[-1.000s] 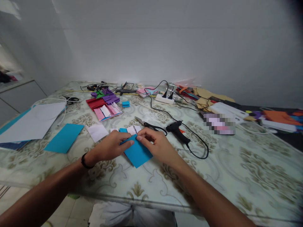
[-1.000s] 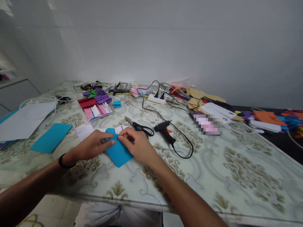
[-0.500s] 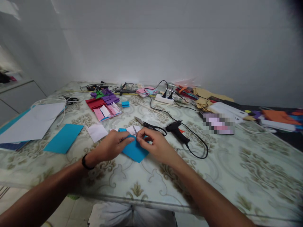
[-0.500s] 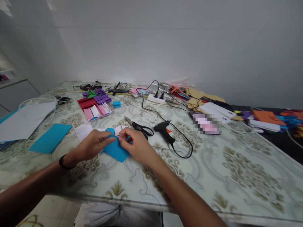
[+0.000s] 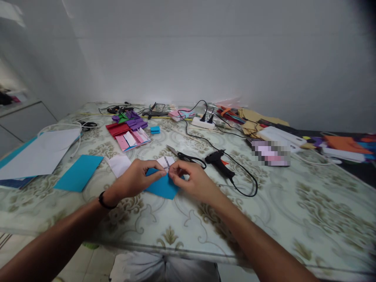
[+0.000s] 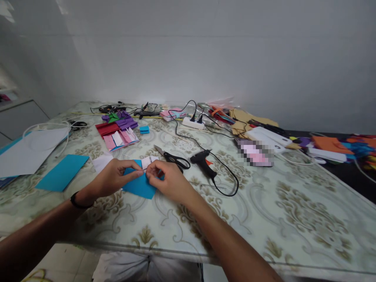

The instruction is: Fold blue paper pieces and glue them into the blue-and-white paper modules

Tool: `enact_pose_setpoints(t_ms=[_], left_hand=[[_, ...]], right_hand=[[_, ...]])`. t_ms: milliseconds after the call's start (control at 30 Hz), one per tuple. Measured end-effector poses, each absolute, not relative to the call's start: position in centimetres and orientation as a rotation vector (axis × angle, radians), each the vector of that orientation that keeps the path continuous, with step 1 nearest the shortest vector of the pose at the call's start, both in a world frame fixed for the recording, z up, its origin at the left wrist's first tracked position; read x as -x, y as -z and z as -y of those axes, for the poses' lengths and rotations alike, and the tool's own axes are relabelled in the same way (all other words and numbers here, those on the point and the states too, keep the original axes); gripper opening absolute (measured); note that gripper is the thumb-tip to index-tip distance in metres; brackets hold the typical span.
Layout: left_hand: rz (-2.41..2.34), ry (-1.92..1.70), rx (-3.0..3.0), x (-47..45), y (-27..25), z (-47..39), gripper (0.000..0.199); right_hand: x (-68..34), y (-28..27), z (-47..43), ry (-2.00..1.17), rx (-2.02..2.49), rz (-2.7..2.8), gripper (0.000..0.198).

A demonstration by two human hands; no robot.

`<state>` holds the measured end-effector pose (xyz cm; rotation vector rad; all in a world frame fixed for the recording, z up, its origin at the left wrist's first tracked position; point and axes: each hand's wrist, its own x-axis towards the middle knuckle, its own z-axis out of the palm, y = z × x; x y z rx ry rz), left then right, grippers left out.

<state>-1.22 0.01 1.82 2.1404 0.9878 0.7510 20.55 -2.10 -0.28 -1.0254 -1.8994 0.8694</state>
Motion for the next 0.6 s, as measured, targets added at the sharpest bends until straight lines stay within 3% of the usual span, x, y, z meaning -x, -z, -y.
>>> enact_pose_setpoints(t_ms=[600], left_hand=[[-1.090,-1.101,-2.100,2.9,-3.1,-1.2,0.023]], right_hand=[[-23.5,-1.2,1.3,-0.860,1.071,1.731,0.013]])
